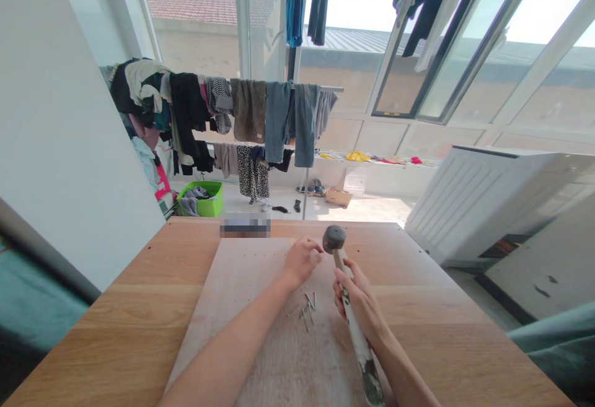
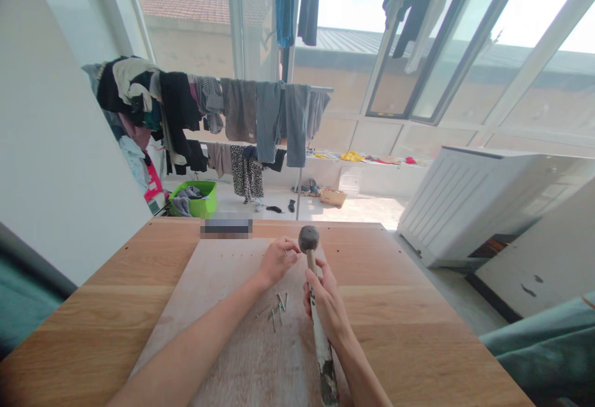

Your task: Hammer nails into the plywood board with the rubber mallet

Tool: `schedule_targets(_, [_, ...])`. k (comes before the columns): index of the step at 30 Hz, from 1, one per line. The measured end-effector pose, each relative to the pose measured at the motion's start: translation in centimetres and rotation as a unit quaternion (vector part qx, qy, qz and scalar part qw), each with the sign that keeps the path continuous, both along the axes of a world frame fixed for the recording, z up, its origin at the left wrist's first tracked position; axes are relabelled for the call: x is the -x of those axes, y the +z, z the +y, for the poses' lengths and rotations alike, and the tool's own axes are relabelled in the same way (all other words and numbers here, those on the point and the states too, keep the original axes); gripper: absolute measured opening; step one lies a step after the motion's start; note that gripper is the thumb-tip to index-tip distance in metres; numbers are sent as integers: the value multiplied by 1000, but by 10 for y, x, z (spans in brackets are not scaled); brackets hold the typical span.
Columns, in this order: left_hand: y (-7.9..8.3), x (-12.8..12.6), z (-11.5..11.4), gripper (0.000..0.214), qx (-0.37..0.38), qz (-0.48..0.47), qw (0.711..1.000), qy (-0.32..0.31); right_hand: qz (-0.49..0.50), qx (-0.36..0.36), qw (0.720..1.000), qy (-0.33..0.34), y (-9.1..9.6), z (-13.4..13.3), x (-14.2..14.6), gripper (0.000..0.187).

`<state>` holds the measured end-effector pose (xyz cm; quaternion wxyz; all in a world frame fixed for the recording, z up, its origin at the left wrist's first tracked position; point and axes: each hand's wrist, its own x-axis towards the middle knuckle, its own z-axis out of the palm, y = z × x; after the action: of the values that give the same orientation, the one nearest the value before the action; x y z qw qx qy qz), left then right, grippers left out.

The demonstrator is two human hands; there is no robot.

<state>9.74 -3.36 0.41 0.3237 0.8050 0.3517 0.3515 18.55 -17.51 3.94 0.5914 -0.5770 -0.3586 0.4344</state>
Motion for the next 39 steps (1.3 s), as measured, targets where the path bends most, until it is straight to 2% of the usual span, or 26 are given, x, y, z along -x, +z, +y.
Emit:
schedule_targets(9, [0, 0, 0, 9, -4, -1, 1000, -5, -12, 3, 1000, -10, 3, 0, 0, 62])
schedule_targets(23, [0, 0, 1, 13, 0, 8, 1000, -11, -13, 2, 1000, 11, -3, 0, -2, 56])
schedule_targets(26, [-1, 0, 1, 8, -2, 6, 1000, -7, -13, -5, 1000, 2, -3, 0, -2, 55])
schedule_targets(39, [1, 0, 0, 10, 2, 10, 1000, -10, -18, -1, 1000, 5, -4, 0, -2, 54])
